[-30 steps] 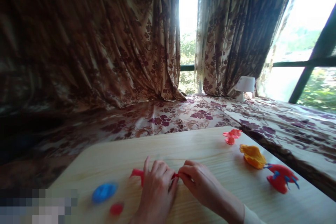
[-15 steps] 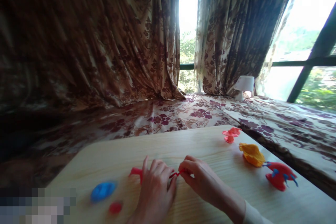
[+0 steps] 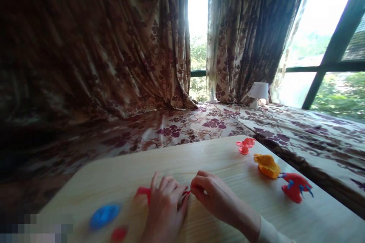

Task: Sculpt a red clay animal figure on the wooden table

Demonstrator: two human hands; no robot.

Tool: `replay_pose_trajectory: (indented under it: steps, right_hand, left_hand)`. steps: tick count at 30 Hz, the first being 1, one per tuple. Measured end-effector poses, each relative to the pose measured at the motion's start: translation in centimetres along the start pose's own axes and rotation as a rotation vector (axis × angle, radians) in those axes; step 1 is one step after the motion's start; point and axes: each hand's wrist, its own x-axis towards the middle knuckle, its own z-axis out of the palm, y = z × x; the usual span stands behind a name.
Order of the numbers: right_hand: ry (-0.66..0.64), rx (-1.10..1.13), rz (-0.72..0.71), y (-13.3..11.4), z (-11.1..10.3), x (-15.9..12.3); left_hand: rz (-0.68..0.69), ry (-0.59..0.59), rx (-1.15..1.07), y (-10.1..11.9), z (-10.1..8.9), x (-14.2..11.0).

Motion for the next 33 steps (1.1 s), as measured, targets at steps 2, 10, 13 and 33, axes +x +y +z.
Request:
replay_pose_trajectory:
  steps: [2, 10, 13, 33]
  right_hand:
    - [-0.004, -0.005, -0.001, -0.04, 0.01, -0.04]
    - [-0.032, 0.056, 0.075, -0.15, -0.09, -0.05]
    - [0.006, 0.055, 0.035, 0.16, 0.04, 0.01]
    - [-0.021, -0.097, 0.018, 0.24, 0.21, -0.06]
  left_hand:
    - [0.019, -0.009, 0.016, 0.0, 0.0, 0.02]
    - [-0.022, -0.028, 0.003, 0.01, -0.22, 0.01]
    - [-0.03, -0.037, 0.001, 0.09, -0.29, -0.01]
    - [-0.022, 0.007, 0.055, 0.68, -0.38, 0.01]
